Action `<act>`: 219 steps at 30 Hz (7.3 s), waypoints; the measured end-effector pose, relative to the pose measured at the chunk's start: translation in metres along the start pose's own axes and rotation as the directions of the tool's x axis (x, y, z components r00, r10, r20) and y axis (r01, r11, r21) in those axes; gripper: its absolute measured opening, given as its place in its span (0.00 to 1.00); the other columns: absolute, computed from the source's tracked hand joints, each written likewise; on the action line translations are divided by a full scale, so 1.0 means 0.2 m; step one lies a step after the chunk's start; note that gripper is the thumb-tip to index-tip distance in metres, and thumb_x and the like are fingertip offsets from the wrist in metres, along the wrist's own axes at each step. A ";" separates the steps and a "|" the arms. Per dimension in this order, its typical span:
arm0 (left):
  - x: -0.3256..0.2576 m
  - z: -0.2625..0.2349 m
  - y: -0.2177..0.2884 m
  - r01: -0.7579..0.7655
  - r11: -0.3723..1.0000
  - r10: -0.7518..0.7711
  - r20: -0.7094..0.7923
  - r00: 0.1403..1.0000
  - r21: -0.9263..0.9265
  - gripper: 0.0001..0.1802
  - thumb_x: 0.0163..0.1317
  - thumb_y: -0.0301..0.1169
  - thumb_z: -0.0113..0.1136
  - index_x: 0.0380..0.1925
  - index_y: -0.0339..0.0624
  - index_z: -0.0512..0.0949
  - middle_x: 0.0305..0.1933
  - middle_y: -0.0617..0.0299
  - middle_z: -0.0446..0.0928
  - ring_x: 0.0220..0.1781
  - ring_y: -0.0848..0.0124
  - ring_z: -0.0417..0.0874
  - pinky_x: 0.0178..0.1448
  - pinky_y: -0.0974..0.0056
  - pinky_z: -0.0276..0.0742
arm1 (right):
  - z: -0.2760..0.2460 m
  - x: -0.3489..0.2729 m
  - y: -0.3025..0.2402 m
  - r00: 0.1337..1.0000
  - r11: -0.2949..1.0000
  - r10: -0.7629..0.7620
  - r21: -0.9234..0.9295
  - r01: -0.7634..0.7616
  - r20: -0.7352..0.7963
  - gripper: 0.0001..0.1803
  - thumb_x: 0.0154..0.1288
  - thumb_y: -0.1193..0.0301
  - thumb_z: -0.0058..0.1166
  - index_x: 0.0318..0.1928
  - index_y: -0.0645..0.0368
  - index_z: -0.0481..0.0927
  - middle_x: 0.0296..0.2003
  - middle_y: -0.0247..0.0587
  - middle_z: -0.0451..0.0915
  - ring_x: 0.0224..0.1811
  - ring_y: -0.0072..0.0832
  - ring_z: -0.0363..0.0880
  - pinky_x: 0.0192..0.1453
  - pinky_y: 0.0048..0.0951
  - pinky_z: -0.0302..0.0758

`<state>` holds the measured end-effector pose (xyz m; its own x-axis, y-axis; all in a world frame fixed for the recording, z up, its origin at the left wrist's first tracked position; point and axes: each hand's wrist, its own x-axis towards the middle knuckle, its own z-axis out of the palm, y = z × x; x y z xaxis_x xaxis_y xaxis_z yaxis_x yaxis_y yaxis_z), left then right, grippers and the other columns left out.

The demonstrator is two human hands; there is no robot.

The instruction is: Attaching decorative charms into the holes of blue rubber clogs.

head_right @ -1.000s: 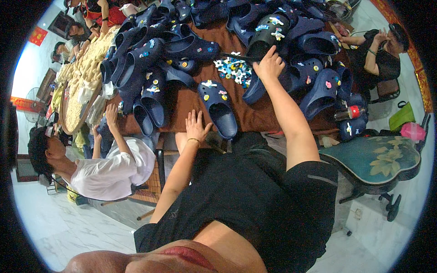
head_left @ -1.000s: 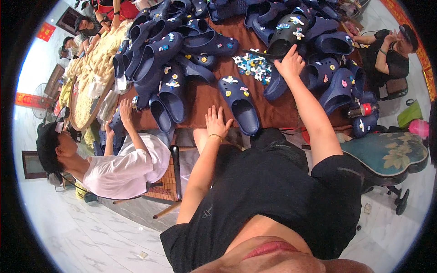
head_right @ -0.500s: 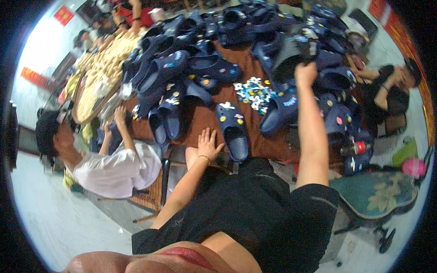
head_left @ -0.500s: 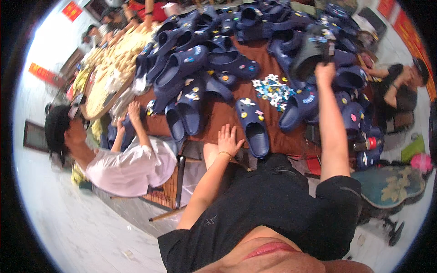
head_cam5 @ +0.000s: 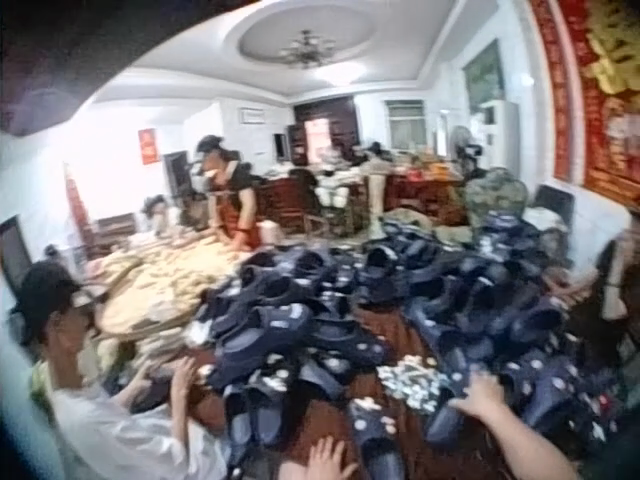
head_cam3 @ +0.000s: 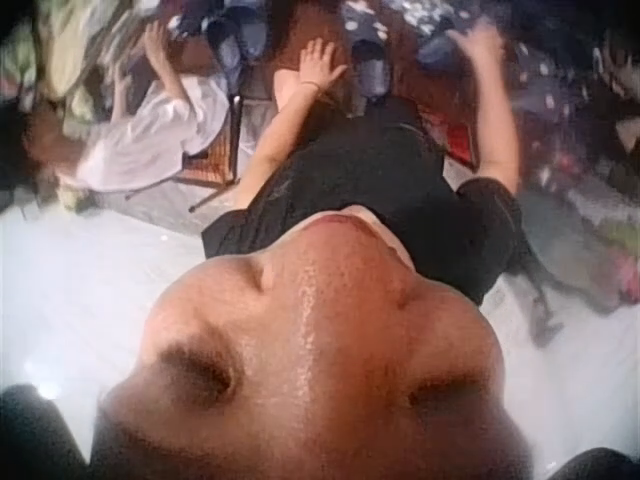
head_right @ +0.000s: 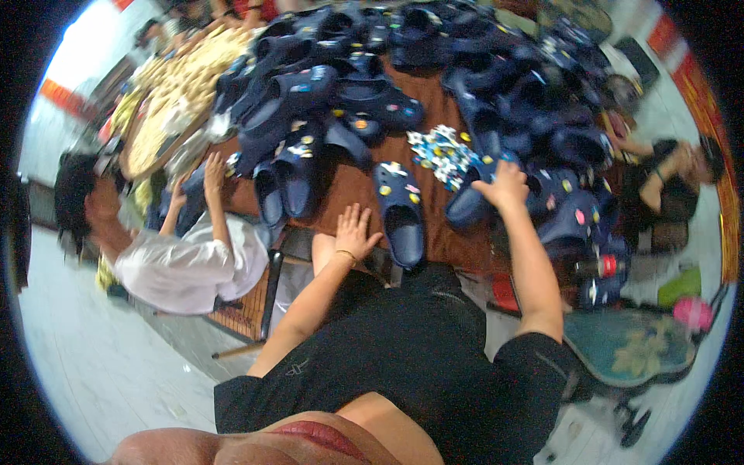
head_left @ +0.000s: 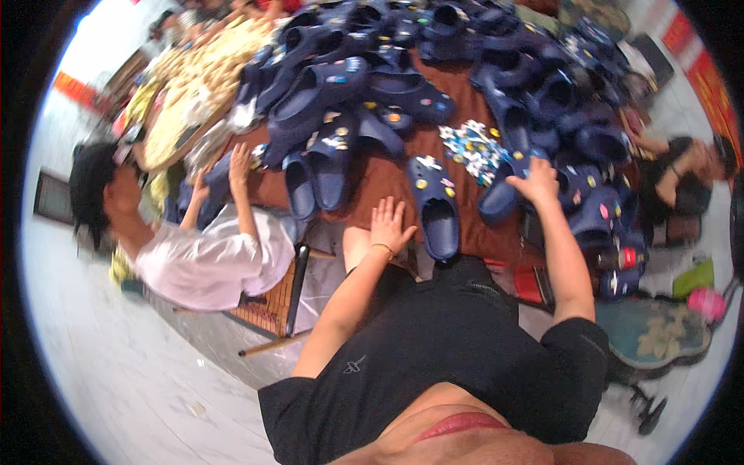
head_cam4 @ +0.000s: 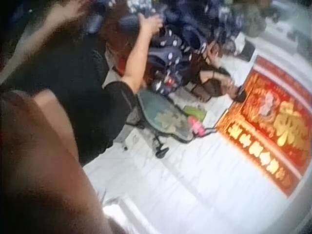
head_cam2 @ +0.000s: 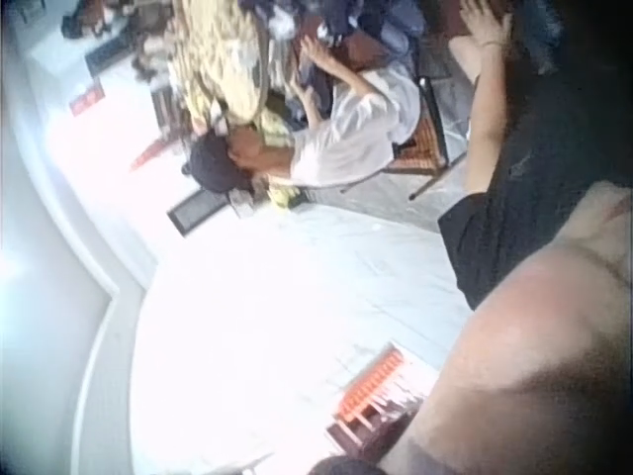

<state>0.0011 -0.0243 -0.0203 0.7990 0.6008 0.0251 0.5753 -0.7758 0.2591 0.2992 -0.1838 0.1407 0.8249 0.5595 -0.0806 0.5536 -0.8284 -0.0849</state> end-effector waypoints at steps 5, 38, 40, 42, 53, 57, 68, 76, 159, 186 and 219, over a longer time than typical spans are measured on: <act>0.02 0.01 0.01 -0.035 0.999 0.036 -0.047 0.998 0.032 0.39 0.54 0.56 0.49 0.62 0.47 0.56 0.67 0.49 0.49 0.70 0.53 0.46 0.69 0.50 0.41 | 0.17 -0.02 0.04 0.987 0.988 0.144 0.074 -0.139 -0.072 0.26 0.48 0.68 0.54 0.49 0.62 0.65 0.51 0.56 0.64 0.47 0.51 0.71 0.47 0.45 0.73; 0.13 -0.13 0.28 -0.075 0.898 -0.006 -0.184 0.983 -0.433 0.37 0.46 0.19 0.48 0.60 0.38 0.53 0.57 0.42 0.61 0.58 0.48 0.64 0.59 0.55 0.64 | 0.18 0.28 0.40 0.586 0.905 -0.111 0.162 0.393 -0.802 0.14 0.50 0.75 0.49 0.41 0.58 0.74 0.38 0.45 0.74 0.47 0.42 0.70 0.52 0.39 0.67; 0.14 -0.14 0.22 -0.097 0.920 0.025 -0.191 0.981 -0.379 0.36 0.46 0.17 0.46 0.60 0.41 0.56 0.53 0.42 0.65 0.55 0.48 0.67 0.57 0.56 0.65 | 0.36 0.26 0.25 0.728 0.832 -0.176 0.295 0.470 -0.663 0.12 0.52 0.74 0.48 0.39 0.56 0.75 0.37 0.44 0.74 0.44 0.41 0.72 0.48 0.38 0.70; 0.12 -0.17 0.18 -0.048 0.926 -0.024 -0.184 0.983 -0.374 0.35 0.46 0.16 0.45 0.59 0.44 0.58 0.52 0.45 0.67 0.53 0.49 0.68 0.56 0.56 0.66 | 0.49 0.22 0.08 0.866 0.828 -0.194 0.397 0.397 -0.462 0.11 0.53 0.72 0.48 0.39 0.55 0.76 0.37 0.45 0.75 0.41 0.42 0.74 0.46 0.40 0.71; -0.08 -0.20 0.18 -0.342 0.910 0.239 -0.379 0.894 -0.234 0.17 0.49 0.18 0.49 0.41 0.39 0.72 0.40 0.49 0.72 0.43 0.52 0.73 0.48 0.56 0.70 | 0.71 0.32 -0.19 0.964 0.954 -0.061 0.269 0.133 -0.260 0.08 0.57 0.72 0.40 0.34 0.58 0.74 0.36 0.51 0.74 0.40 0.47 0.75 0.41 0.46 0.73; -0.02 -0.14 0.22 -0.401 0.882 0.315 -0.322 0.893 -0.248 0.20 0.48 0.18 0.48 0.45 0.39 0.72 0.43 0.47 0.71 0.45 0.50 0.72 0.49 0.55 0.70 | 0.72 0.29 -0.14 0.925 0.922 -0.029 0.348 0.172 -0.380 0.07 0.55 0.71 0.43 0.33 0.58 0.74 0.35 0.49 0.75 0.39 0.46 0.75 0.42 0.45 0.72; 0.16 0.01 0.26 -0.195 0.979 0.201 0.135 0.970 -0.054 0.08 0.53 0.27 0.45 0.27 0.38 0.75 0.33 0.48 0.75 0.41 0.54 0.75 0.48 0.55 0.70 | 0.85 0.06 -0.15 0.995 0.509 -0.055 0.855 0.098 -0.081 0.13 0.51 0.70 0.56 0.38 0.60 0.78 0.33 0.44 0.80 0.37 0.32 0.80 0.42 0.30 0.74; 0.13 0.02 0.25 -0.212 0.977 0.213 0.145 0.966 -0.021 0.12 0.56 0.30 0.41 0.29 0.38 0.75 0.33 0.49 0.75 0.40 0.56 0.77 0.46 0.56 0.72 | 0.68 -0.04 -0.53 0.886 0.505 -0.229 0.729 0.463 -0.404 0.08 0.50 0.71 0.55 0.33 0.59 0.78 0.31 0.44 0.78 0.34 0.38 0.77 0.40 0.34 0.73; 0.12 -0.05 0.22 -0.162 0.812 0.192 -0.005 0.981 -0.560 0.14 0.53 0.36 0.50 0.30 0.33 0.73 0.34 0.42 0.71 0.42 0.48 0.72 0.45 0.51 0.68 | 0.63 0.01 -0.57 0.676 0.521 -0.543 0.432 0.736 -0.498 0.13 0.51 0.79 0.46 0.39 0.58 0.77 0.41 0.44 0.74 0.46 0.42 0.71 0.52 0.36 0.67; 0.60 -0.80 -0.14 -0.320 0.944 0.285 -0.682 0.673 0.079 0.19 0.37 0.26 0.58 0.36 0.41 0.72 0.39 0.49 0.71 0.42 0.52 0.72 0.45 0.51 0.70 | 0.88 -0.31 -0.12 0.779 0.686 -0.403 0.405 0.605 -0.481 0.12 0.49 0.83 0.44 0.36 0.62 0.74 0.35 0.49 0.72 0.41 0.45 0.70 0.47 0.38 0.68; 0.21 -0.01 0.02 -0.091 0.988 0.054 -0.280 0.958 -0.123 0.17 0.51 0.38 0.57 0.42 0.46 0.74 0.49 0.59 0.70 0.53 0.60 0.68 0.54 0.55 0.63 | 0.61 0.12 -0.30 0.796 0.611 -0.276 0.541 0.578 -0.538 0.07 0.56 0.77 0.45 0.35 0.60 0.76 0.31 0.48 0.75 0.35 0.44 0.74 0.39 0.37 0.71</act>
<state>0.0368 -0.0021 -0.0156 0.7476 0.5881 0.3085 0.4741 -0.7979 0.3723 0.2726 -0.1181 0.0222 0.5656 0.6604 0.4939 0.7531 -0.1696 -0.6357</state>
